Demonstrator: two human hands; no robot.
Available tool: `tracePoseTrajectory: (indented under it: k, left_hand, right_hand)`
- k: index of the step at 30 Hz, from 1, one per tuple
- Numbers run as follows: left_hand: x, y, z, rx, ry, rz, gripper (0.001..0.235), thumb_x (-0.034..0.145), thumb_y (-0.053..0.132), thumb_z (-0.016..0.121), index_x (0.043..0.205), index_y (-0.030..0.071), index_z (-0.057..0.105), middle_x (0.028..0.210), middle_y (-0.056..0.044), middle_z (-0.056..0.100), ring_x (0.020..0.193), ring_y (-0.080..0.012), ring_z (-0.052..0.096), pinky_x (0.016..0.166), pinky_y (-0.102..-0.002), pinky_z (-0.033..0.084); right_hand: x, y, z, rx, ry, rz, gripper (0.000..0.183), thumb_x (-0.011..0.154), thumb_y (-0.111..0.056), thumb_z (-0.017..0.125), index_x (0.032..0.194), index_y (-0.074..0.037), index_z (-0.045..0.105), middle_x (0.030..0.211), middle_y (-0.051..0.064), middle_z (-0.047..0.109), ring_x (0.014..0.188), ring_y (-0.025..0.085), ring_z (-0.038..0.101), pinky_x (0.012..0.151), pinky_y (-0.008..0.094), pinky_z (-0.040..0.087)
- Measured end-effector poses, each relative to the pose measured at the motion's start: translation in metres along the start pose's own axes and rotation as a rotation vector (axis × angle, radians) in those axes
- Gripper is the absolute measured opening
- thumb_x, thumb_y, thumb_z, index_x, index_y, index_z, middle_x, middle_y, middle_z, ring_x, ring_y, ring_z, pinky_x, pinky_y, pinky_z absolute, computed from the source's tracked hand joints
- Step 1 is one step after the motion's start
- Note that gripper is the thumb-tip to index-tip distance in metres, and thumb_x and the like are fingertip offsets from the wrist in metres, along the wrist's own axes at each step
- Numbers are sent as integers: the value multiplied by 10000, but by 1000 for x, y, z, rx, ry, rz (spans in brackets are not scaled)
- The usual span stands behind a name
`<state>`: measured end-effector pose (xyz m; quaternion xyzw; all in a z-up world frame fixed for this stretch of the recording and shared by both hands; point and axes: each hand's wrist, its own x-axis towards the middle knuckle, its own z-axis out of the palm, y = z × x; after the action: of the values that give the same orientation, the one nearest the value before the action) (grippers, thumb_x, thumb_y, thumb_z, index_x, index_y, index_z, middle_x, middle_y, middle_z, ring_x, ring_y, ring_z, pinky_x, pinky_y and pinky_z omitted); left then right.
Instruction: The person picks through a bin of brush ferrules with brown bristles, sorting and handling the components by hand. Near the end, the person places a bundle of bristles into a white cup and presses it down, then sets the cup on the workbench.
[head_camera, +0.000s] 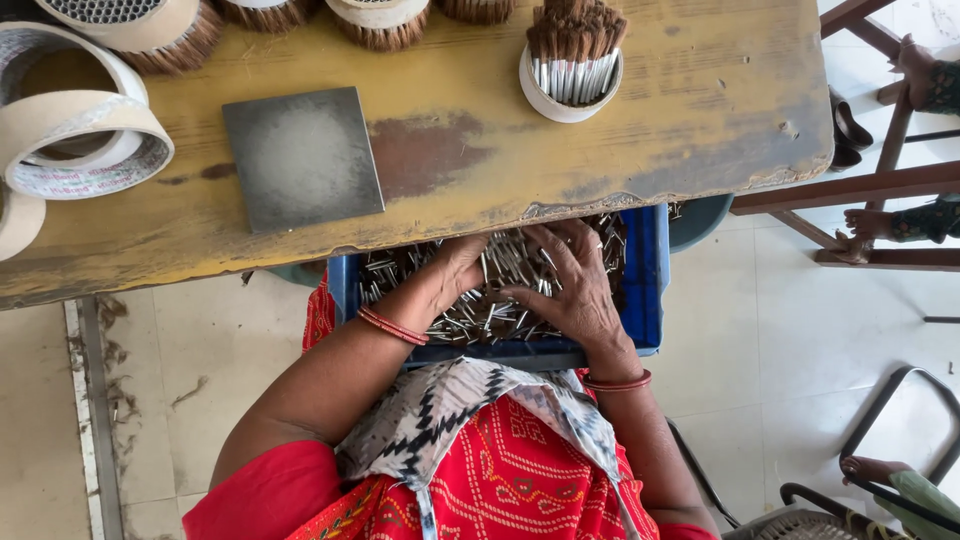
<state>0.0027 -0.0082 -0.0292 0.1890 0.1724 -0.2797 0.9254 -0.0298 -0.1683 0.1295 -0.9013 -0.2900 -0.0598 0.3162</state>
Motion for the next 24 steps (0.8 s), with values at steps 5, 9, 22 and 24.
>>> tracePoseTrajectory:
  k: [5, 9, 22, 24]
  left_hand:
    - [-23, 13, 39, 32, -15, 18, 340, 984, 279, 662, 1227, 41, 647, 1051, -116, 744, 955, -244, 753, 806, -378, 644]
    - [-4, 8, 19, 58, -2, 57, 356, 974, 276, 684, 1251, 59, 628, 1089, -110, 743, 984, -235, 743, 825, -382, 640]
    - [-14, -12, 17, 424, -6, -7, 384, 793, 275, 893, 1071, 60, 738, 1030, -52, 724, 978, -176, 683, 832, -401, 568]
    - [-10, -12, 12, 596, 2, 119, 323, 785, 215, 869, 1050, 78, 746, 1016, -62, 764, 947, -179, 722, 837, -357, 600]
  right_hand:
    - [-10, -2, 9, 2, -149, -102, 547, 817, -167, 822, 1338, -136, 660, 1293, 140, 575, 1148, 292, 619, 909, 396, 583]
    - [-5, -16, -5, 13, -45, -251, 368, 876, 40, 727, 1227, -69, 714, 1213, 101, 647, 1045, 255, 699, 878, 353, 596]
    - [-28, -25, -13, -100, 137, -164, 292, 831, -255, 817, 1068, -87, 787, 1100, 80, 746, 1070, 267, 695, 932, 424, 542]
    - [-43, -19, -12, 54, 69, 211, 207, 862, -270, 814, 978, -99, 809, 982, 86, 749, 968, 229, 694, 859, 376, 558]
